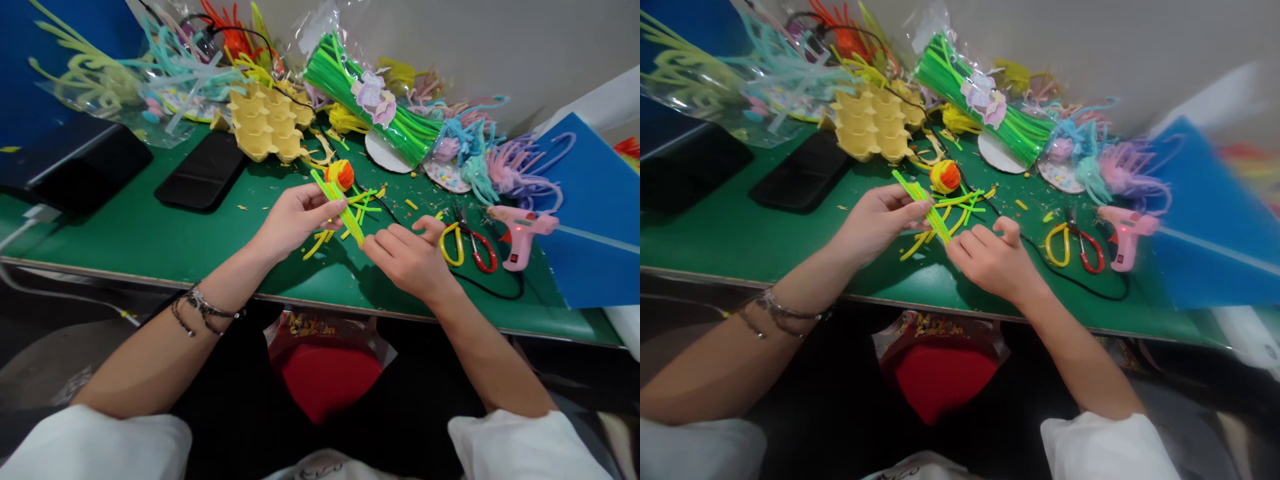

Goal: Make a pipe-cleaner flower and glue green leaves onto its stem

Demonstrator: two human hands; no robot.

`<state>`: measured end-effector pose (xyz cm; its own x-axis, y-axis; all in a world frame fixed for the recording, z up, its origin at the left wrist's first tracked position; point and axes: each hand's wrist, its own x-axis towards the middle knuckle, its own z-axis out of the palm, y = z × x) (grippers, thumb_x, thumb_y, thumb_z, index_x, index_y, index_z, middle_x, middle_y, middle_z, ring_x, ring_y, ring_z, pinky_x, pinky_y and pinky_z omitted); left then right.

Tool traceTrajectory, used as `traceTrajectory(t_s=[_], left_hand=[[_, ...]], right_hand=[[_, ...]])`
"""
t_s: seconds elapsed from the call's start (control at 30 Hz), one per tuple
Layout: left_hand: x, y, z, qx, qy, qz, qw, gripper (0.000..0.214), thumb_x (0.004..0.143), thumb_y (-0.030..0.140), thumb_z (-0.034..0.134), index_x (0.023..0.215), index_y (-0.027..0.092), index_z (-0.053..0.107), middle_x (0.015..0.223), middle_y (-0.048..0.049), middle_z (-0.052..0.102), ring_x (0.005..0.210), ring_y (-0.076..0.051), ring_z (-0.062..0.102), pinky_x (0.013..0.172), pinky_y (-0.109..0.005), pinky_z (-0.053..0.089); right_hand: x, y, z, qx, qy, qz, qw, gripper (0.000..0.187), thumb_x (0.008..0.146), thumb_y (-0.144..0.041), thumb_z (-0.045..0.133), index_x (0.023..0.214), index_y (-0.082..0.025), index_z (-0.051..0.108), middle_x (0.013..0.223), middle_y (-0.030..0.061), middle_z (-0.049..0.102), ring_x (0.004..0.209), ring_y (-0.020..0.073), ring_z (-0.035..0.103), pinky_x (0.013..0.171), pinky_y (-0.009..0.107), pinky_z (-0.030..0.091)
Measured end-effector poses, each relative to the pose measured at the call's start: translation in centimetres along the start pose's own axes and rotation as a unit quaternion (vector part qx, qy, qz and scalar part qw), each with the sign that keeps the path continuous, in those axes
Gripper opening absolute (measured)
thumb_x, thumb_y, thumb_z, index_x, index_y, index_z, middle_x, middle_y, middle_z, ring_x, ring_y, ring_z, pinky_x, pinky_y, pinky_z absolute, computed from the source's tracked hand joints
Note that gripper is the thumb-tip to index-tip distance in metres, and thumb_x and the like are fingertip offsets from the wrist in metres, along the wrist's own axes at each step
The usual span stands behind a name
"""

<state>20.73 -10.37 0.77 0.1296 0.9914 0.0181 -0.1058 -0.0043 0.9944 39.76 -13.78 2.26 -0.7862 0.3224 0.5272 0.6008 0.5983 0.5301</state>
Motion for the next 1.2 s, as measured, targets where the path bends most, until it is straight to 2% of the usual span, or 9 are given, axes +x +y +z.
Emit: traceTrajectory(t_s=[0.13, 0.37, 0.53, 0.6, 0.73, 0.83, 0.87, 1.0, 1.2], left_hand=[[0.0, 0.0, -0.1, 0.017, -0.012, 0.003, 1.000, 0.019, 0.069, 0.030, 0.070, 0.074, 0.014, 0.060, 0.060, 0.0058, 0.055, 0.059, -0.007, 0.062, 0.058, -0.018, 0.054], [0.2, -0.3, -0.4, 0.022, -0.008, 0.006, 1.000, 0.024, 0.068, 0.033, 0.071, 0.079, 0.014, 0.062, 0.062, 0.0046, 0.058, 0.057, -0.006, 0.061, 0.055, -0.016, 0.052], [0.2, -0.3, -0.4, -0.006, -0.017, 0.010, 1.000, 0.020, 0.067, 0.029, 0.071, 0.077, 0.014, 0.063, 0.061, 0.0053, 0.058, 0.053, -0.004, 0.058, 0.053, -0.014, 0.050], [0.2, -0.3, -0.3, -0.003, -0.016, 0.008, 1.000, 0.020, 0.066, 0.030, 0.071, 0.077, 0.015, 0.063, 0.062, 0.0047, 0.059, 0.054, -0.005, 0.059, 0.053, -0.015, 0.051], [0.2, -0.3, -0.3, 0.017, -0.011, 0.007, 1.000, 0.022, 0.066, 0.032, 0.072, 0.076, 0.015, 0.063, 0.061, 0.0037, 0.059, 0.057, -0.007, 0.060, 0.052, -0.016, 0.051], [0.2, -0.3, -0.3, 0.018, -0.013, 0.007, 1.000, 0.022, 0.065, 0.032, 0.073, 0.073, 0.015, 0.062, 0.059, 0.0036, 0.057, 0.056, -0.007, 0.059, 0.051, -0.016, 0.050], [0.2, -0.3, -0.2, 0.016, -0.013, 0.009, 1.000, 0.022, 0.065, 0.033, 0.073, 0.073, 0.015, 0.062, 0.059, 0.0035, 0.057, 0.056, -0.007, 0.058, 0.050, -0.016, 0.050], [0.2, -0.3, -0.1, 0.011, -0.012, 0.017, 1.000, 0.022, 0.066, 0.033, 0.073, 0.075, 0.015, 0.064, 0.059, 0.0037, 0.057, 0.055, -0.006, 0.056, 0.051, -0.016, 0.049], [0.1, 0.1, 0.0, -0.020, -0.003, 0.012, 1.000, 0.024, 0.064, 0.030, 0.074, 0.078, 0.014, 0.064, 0.062, 0.0044, 0.056, 0.055, -0.005, 0.054, 0.051, -0.015, 0.049]], right_hand=[[0.0, 0.4, -0.1, 0.027, -0.010, 0.006, 1.000, 0.029, 0.093, -0.023, 0.048, 0.064, -0.019, 0.053, 0.054, -0.0061, 0.053, 0.059, 0.0103, 0.044, 0.075, 0.032, 0.021], [-1.2, 3.3, -0.6, 0.159, -0.270, 0.089, 0.946, 0.021, 0.092, -0.023, 0.048, 0.083, -0.018, 0.065, 0.077, 0.0011, 0.070, 0.070, 0.0147, 0.061, 0.067, 0.029, 0.032], [-2.6, 4.6, -1.7, 0.122, -0.334, 0.223, 0.908, 0.024, 0.089, -0.017, 0.044, 0.091, -0.018, 0.068, 0.083, 0.0071, 0.072, 0.074, 0.0205, 0.065, 0.062, 0.030, 0.036], [-3.2, 5.1, -2.3, 0.032, -0.406, 0.326, 0.853, 0.027, 0.084, -0.012, 0.044, 0.093, -0.017, 0.069, 0.080, 0.0120, 0.071, 0.070, 0.0251, 0.065, 0.056, 0.031, 0.035], [-5.5, 7.5, -3.9, -0.062, -0.513, 0.518, 0.681, 0.027, 0.072, -0.008, 0.049, 0.088, -0.014, 0.070, 0.089, 0.0232, 0.068, 0.076, 0.0322, 0.064, 0.053, 0.035, 0.033], [-8.1, 10.1, -4.9, -0.035, -0.496, 0.615, 0.612, 0.013, 0.072, -0.016, 0.053, 0.064, -0.017, 0.063, 0.072, 0.0193, 0.064, 0.069, 0.0281, 0.061, 0.056, 0.038, 0.036], [-9.0, 10.9, -5.0, -0.025, -0.482, 0.635, 0.604, 0.022, 0.076, -0.025, 0.052, 0.055, -0.019, 0.057, 0.065, 0.0174, 0.061, 0.064, 0.0268, 0.059, 0.056, 0.039, 0.036], [-11.1, 12.7, -4.7, -0.031, -0.342, 0.690, 0.637, 0.042, 0.069, -0.053, 0.060, 0.049, -0.028, 0.032, 0.052, 0.0092, 0.048, 0.060, 0.0258, 0.056, 0.054, 0.040, 0.030], [-12.2, 13.1, -2.6, 0.237, -0.227, 0.728, 0.603, 0.017, 0.064, -0.036, 0.064, 0.057, -0.024, 0.055, 0.062, 0.0076, 0.059, 0.052, 0.0140, 0.058, 0.051, 0.031, 0.038]])
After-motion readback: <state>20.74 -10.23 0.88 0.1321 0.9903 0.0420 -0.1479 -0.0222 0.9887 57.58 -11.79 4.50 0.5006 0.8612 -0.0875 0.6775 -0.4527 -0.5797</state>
